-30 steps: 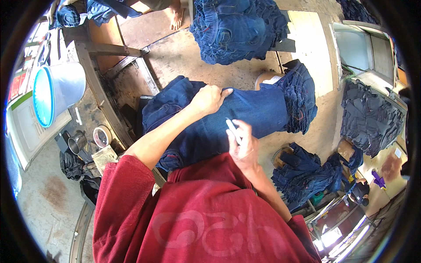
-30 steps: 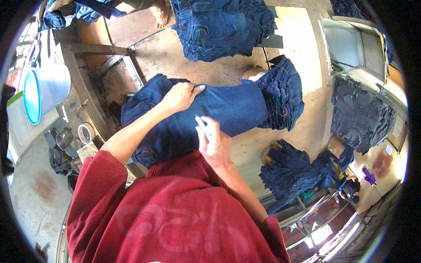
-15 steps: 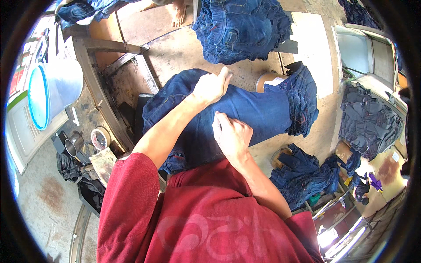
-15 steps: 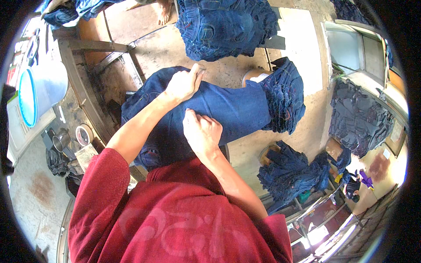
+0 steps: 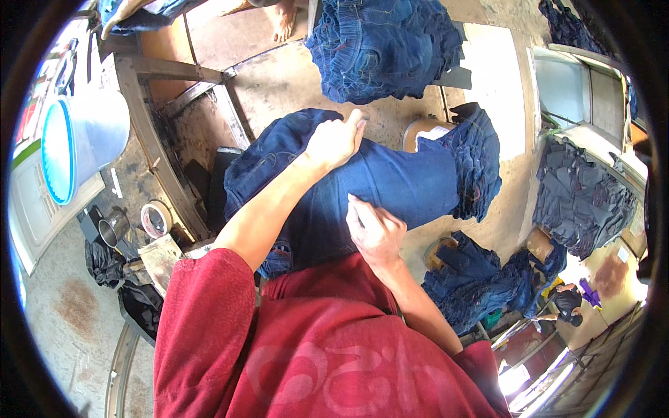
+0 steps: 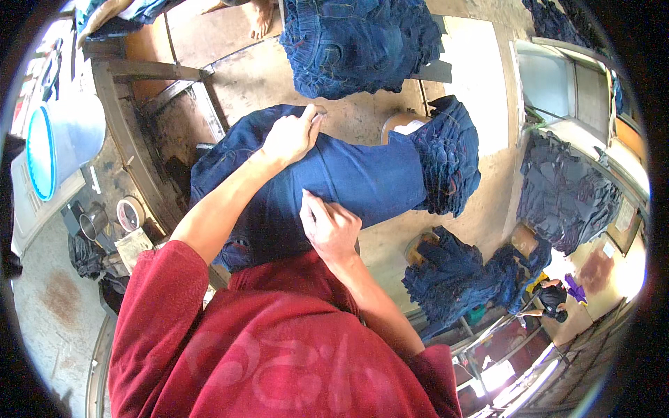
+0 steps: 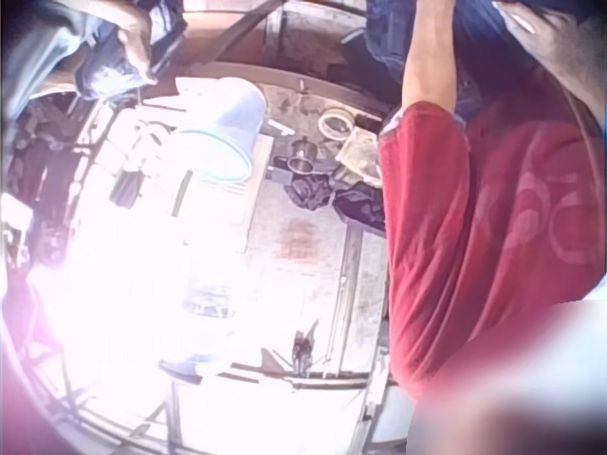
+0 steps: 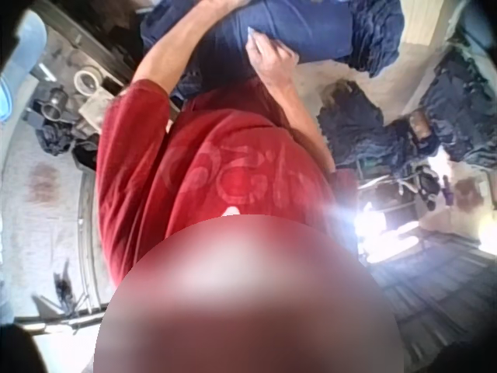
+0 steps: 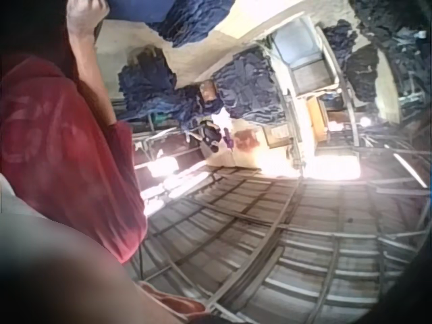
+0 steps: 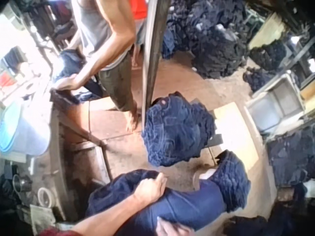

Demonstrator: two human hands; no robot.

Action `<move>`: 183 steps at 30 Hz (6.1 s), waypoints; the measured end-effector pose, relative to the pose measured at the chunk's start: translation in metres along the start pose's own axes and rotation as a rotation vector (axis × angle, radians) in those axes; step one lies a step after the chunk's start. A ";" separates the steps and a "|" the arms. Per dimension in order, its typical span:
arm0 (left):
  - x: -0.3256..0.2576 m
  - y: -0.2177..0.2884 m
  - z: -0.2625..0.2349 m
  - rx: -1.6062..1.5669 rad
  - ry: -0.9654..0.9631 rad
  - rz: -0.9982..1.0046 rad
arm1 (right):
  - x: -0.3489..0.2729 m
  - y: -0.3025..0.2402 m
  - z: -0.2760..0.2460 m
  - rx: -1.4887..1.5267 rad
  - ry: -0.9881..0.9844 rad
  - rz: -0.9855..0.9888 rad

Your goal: The person repeatedly picks up pairs of jeans from a pile, lays them on a table, and uses a white marker to draw lines along the seams. The person handles each pair one at a time, marking both legs before placing the jeans back on the pile.

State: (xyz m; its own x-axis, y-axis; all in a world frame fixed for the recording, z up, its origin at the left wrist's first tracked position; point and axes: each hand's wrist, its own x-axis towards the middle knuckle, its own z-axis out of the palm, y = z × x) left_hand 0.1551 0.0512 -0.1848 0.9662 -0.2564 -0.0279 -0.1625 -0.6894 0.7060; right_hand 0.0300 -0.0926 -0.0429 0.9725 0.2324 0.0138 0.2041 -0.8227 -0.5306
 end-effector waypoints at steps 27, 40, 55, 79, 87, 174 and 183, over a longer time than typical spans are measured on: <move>0.000 0.002 -0.002 -0.007 -0.045 -0.015 | -0.005 0.000 -0.003 0.033 0.067 -0.007; -0.002 0.000 0.003 -0.037 -0.004 0.000 | -0.017 -0.017 -0.026 -0.101 -0.007 -0.003; -0.002 -0.002 0.006 -0.031 -0.023 -0.006 | -0.016 -0.012 -0.021 -0.062 -0.041 0.034; -0.001 0.002 0.000 -0.024 -0.039 -0.006 | -0.012 0.000 -0.021 -0.016 -0.086 -0.007; -0.002 0.000 0.001 -0.034 -0.040 -0.005 | -0.007 -0.001 -0.012 -0.051 -0.041 -0.003; -0.197 0.180 -0.074 -1.587 -0.024 -1.144 | -0.039 0.052 -0.071 0.475 -0.206 0.265; -0.209 0.194 -0.072 -1.352 0.065 -1.110 | -0.045 0.056 -0.073 0.537 -0.260 0.280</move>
State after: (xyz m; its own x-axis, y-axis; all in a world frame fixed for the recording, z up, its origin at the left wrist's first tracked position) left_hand -0.0637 0.0199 0.0089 0.5056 -0.0471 -0.8615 0.7565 0.5044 0.4164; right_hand 0.0061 -0.1872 -0.0118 0.9082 0.2201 -0.3561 -0.2028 -0.5127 -0.8342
